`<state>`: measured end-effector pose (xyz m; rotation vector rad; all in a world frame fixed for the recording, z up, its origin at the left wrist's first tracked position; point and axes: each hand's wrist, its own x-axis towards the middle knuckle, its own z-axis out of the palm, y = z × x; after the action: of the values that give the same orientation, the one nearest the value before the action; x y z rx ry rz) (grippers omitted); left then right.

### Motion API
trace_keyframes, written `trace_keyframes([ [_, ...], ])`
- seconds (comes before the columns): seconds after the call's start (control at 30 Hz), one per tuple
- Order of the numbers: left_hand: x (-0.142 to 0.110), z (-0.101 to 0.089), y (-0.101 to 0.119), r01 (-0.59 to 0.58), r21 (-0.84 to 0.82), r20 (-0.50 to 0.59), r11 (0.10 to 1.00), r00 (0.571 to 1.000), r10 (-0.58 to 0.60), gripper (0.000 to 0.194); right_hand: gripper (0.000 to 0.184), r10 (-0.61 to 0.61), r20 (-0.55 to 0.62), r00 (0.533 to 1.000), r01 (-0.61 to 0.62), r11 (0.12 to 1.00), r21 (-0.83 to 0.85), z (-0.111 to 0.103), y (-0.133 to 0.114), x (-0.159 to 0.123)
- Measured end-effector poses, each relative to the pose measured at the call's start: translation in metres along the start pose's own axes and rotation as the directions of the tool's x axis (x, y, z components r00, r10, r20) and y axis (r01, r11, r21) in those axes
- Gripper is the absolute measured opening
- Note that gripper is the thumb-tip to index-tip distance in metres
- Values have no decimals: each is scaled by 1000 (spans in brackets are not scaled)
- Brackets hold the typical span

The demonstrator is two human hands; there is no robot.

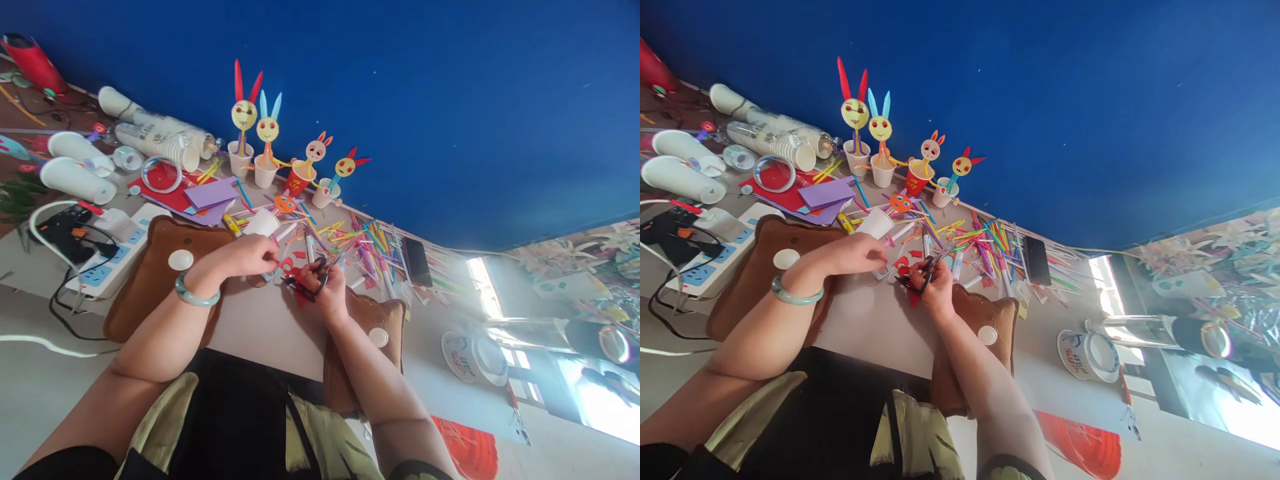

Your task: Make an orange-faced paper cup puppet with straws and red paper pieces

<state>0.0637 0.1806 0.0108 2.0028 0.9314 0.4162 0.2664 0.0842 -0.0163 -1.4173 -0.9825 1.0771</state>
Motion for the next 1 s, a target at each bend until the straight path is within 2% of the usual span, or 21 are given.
trace_keyframes([
  [0.13,-9,-26,-21,132,239,-36,962,991,-127,17,45,-3,2,1000,3,1000,-2,1,2,1],
  [0.23,-7,-26,-33,200,366,-136,909,978,-160,19,43,-11,-7,1000,11,999,-37,1,3,1],
  [0.33,-2,-19,-40,229,370,-210,900,965,-159,25,43,-13,-7,1000,12,999,-49,1,4,0],
  [0.43,1,-16,-41,262,354,-232,898,954,-187,26,43,-5,11,1000,6,999,-36,1,4,0],
  [0.7,-3,-23,-34,307,473,-329,826,931,-158,15,40,6,-10,1000,-7,1000,-27,1,2,-1],
  [0.8,-3,-23,-23,280,395,-372,875,920,-126,20,41,19,-10,1000,-19,1000,-4,1,2,-2],
  [0.87,-1,-17,-12,179,238,-355,955,931,-86,26,40,20,-5,1000,-20,1000,21,0,3,-2],
  [0.93,3,-7,-2,56,18,-267,998,962,-49,30,39,2,-18,1000,-1,999,55,0,4,-1],
  [1.0,7,8,5,-20,-162,-152,987,988,-5,33,36,-30,-47,998,33,997,67,0,5,-1],
])
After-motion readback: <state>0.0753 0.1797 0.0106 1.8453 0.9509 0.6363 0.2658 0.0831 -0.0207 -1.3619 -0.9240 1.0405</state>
